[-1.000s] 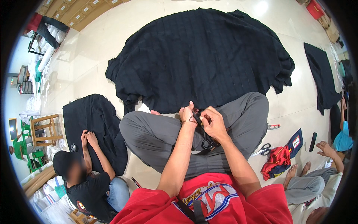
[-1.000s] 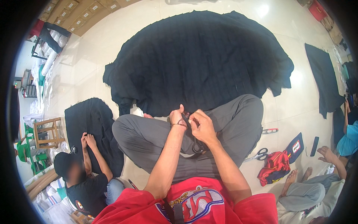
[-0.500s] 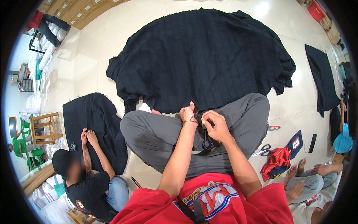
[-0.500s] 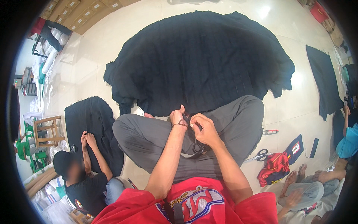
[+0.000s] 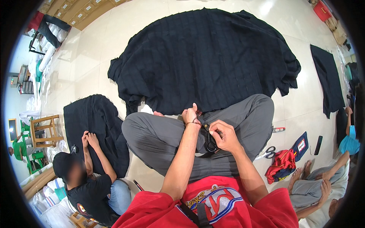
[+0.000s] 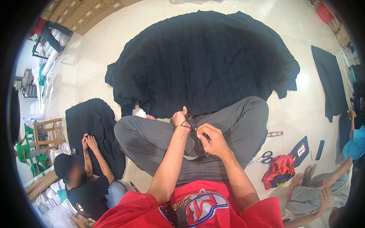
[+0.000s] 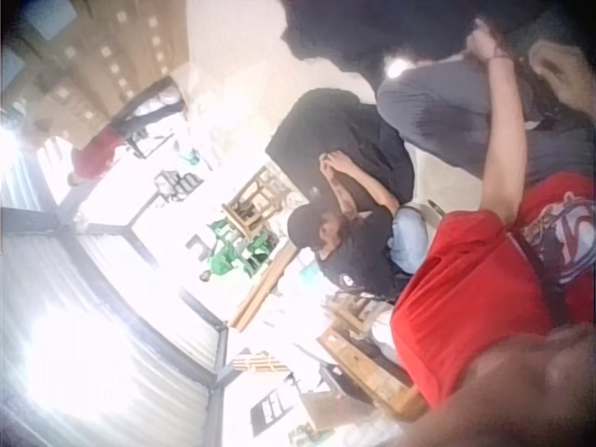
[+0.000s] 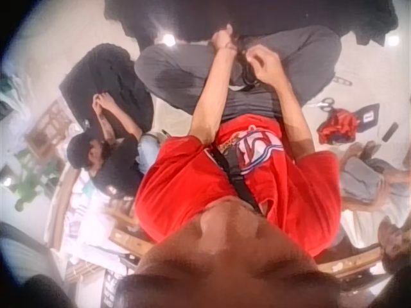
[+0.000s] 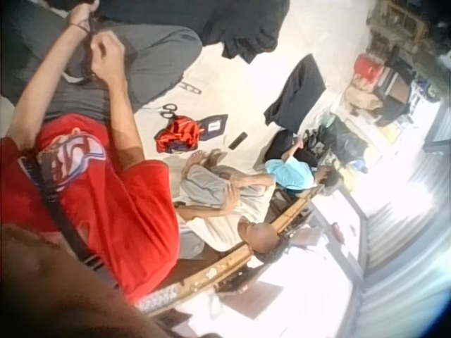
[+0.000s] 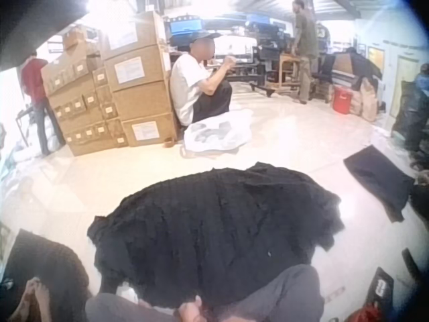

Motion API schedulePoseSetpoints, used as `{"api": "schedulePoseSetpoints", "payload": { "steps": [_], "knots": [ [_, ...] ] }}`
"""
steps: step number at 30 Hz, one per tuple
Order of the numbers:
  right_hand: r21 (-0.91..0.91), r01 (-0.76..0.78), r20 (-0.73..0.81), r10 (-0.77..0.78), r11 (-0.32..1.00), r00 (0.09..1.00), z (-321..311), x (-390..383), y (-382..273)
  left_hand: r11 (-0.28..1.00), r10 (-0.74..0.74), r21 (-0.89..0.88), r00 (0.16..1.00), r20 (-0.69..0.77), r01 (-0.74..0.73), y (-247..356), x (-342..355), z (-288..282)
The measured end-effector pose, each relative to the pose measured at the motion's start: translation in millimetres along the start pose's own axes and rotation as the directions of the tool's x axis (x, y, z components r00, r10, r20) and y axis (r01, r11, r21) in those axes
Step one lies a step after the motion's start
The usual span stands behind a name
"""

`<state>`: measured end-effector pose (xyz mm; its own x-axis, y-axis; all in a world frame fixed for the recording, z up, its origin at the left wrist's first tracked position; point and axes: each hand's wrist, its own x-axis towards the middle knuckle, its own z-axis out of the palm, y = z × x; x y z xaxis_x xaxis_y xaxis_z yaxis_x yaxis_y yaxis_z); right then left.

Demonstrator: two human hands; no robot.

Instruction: The person sits on the floor and uses scissors to cut a large piece of black fabric. They repeatedly trim the edges and make small snips along the fabric's surface while others work nearby.

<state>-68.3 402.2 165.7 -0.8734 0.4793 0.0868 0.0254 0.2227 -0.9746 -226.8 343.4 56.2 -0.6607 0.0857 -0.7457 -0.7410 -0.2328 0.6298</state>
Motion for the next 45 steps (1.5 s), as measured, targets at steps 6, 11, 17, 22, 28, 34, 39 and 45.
{"api": "schedulePoseSetpoints", "payload": {
  "steps": [6, 11, 17, 22, 28, 34, 39, 45],
  "knots": [
    [0.024, -0.006, 0.034, 0.005, 1.000, 0.999, -6, -8, -6, 1.000, -0.001, 0.011, 1.000, -0.004, 0.001, 1, -2, 0],
    [-0.017, -0.100, 0.153, 0.102, 0.995, 0.983, -21, -14, -40, 1.000, 0.004, -0.004, 1.000, -0.021, -0.004, 2, -4, 0],
    [-0.096, 0.098, 0.122, -0.086, 0.991, 0.989, -29, -5, -34, 0.999, -0.030, 0.042, 0.999, -0.025, 0.031, 3, -3, 2],
    [0.278, 0.063, -0.042, -0.053, 0.959, 0.998, -5, 21, -3, 0.975, 0.054, 0.218, 0.997, -0.063, -0.039, -11, 20, -11],
    [0.456, 0.019, -0.122, 0.041, 0.890, 0.992, 4, 36, 2, 0.046, 0.870, 0.717, 0.380, 0.313, -0.696, 23, -34, 8],
    [0.357, 0.058, -0.116, -0.018, 0.932, 0.993, 17, 40, -11, -0.111, 0.209, 0.885, 0.860, 0.466, -0.452, 72, -22, 59],
    [0.408, -0.138, -0.184, 0.230, 0.902, 0.956, 21, 19, -8, -0.123, 0.314, 0.797, 0.739, 0.596, -0.591, 70, 0, 74],
    [0.388, -0.398, -0.043, 0.448, 0.831, 0.893, 2, -28, -36, -0.122, 0.370, 0.739, 0.661, 0.653, -0.662, 89, 24, 82]
  ]
}}
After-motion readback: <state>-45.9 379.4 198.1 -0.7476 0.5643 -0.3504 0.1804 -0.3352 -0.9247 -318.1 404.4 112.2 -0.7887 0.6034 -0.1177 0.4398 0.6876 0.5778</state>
